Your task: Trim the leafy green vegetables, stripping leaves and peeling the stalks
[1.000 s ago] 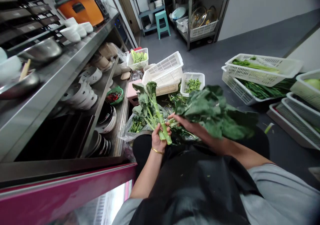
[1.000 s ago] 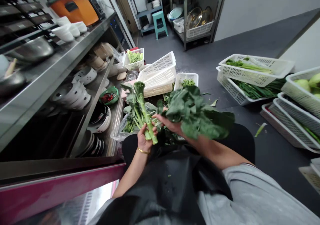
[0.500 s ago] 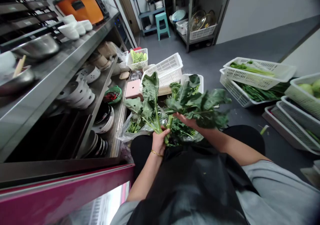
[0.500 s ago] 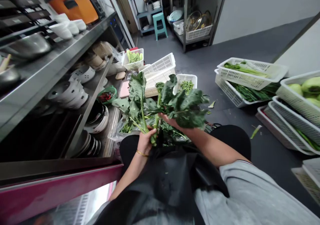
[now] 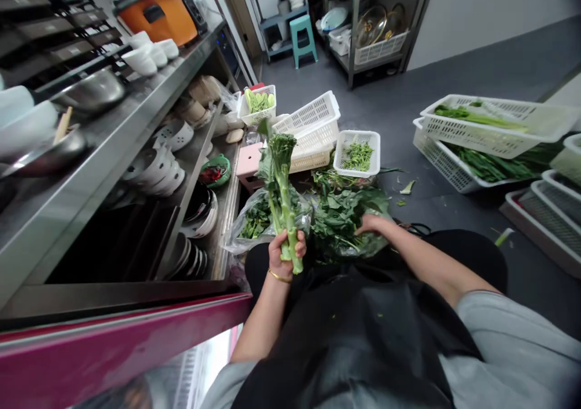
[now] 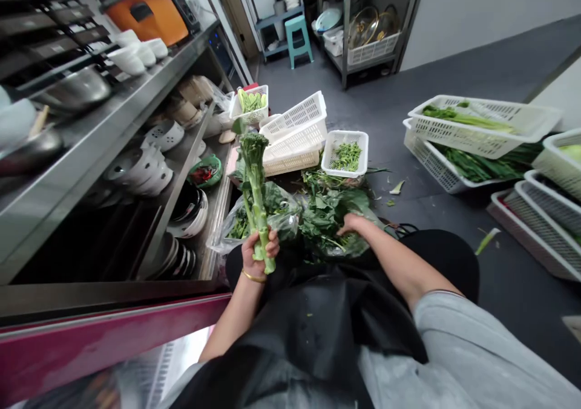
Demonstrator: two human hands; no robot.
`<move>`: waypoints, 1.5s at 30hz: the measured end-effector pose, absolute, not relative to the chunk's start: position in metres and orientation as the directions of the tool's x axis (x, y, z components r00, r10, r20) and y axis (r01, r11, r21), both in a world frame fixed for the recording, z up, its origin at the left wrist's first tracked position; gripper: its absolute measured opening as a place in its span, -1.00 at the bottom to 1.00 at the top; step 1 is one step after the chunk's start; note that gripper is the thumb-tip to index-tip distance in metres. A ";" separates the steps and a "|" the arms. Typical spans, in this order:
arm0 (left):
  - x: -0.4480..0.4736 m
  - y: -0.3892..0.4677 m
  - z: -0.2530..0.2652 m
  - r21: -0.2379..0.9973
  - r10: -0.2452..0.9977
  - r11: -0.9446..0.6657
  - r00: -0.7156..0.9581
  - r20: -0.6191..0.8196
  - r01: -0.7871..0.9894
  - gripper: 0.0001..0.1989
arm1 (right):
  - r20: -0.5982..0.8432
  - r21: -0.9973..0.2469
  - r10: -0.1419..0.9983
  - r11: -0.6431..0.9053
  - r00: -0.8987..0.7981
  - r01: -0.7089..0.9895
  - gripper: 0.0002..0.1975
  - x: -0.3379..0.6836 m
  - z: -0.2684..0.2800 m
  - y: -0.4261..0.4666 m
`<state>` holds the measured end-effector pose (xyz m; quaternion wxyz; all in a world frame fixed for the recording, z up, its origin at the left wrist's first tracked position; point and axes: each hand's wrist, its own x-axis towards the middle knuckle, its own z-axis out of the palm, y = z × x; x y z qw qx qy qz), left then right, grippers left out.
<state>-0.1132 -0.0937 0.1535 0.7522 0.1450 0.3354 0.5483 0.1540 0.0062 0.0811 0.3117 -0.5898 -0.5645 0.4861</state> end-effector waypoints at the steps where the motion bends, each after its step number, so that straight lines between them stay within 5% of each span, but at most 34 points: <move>1: -0.114 -0.097 0.151 0.582 0.917 0.372 0.189 -0.352 -0.723 -0.77 | -0.263 -0.902 0.953 -0.188 -0.148 0.388 -0.63 0.153 0.089 0.016; 4: -0.108 -0.102 0.144 0.559 0.891 0.440 0.263 -0.370 -0.703 -0.74 | -0.307 -0.924 0.888 -0.191 -0.343 0.333 -0.69 0.131 0.128 0.034; 8: -0.091 -0.101 0.141 0.514 0.852 0.513 0.336 -0.402 -0.687 -0.76 | -0.026 -0.998 0.815 0.011 -0.579 0.060 -0.67 0.080 0.186 0.027; 13: -0.076 -0.099 0.140 0.589 0.877 0.444 0.191 -0.442 -0.675 -0.77 | 0.252 -0.788 0.871 0.437 -0.421 0.433 -0.70 0.065 0.195 -0.025; 17: -0.075 -0.099 0.133 0.740 0.917 0.350 0.048 -0.396 -0.575 -0.75 | 0.057 -0.686 0.852 0.412 -0.520 0.600 -0.64 0.086 0.183 -0.024; 20: -0.075 -0.102 0.132 0.810 0.935 0.320 0.027 -0.354 -0.491 -0.75 | -0.019 -0.790 0.901 0.252 -0.433 0.559 -0.60 0.095 0.187 0.013; 22: -0.073 -0.105 0.135 0.819 0.936 0.321 0.028 -0.351 -0.476 -0.74 | 0.052 -0.804 0.921 0.268 -0.385 0.531 -0.61 0.093 0.193 0.027; 26: -0.068 -0.103 0.141 0.766 0.913 0.379 0.074 -0.402 -0.520 -0.73 | 0.372 -0.555 0.842 0.540 -0.391 0.633 -0.73 0.080 0.195 -0.010; 29: -0.066 -0.097 0.138 0.799 0.917 0.241 -0.142 -0.374 -0.551 -0.74 | 0.412 -0.515 0.697 0.710 -0.587 0.480 -0.72 0.078 0.190 -0.047; 35: -0.068 -0.092 0.118 0.945 0.895 0.083 -0.393 -0.211 -0.317 -0.69 | 0.243 -0.813 0.949 0.313 -0.202 0.490 -0.62 0.088 0.197 0.003; 42: -0.076 -0.095 0.112 0.991 0.894 0.087 -0.431 -0.125 -0.105 -0.68 | 0.110 -0.918 0.971 0.182 -0.214 0.352 -0.66 0.085 0.204 0.046; 45: -0.073 -0.097 0.113 0.982 0.894 0.119 -0.415 -0.170 -0.144 -0.67 | 0.085 -0.869 0.952 0.216 -0.295 0.445 -0.72 0.079 0.208 0.041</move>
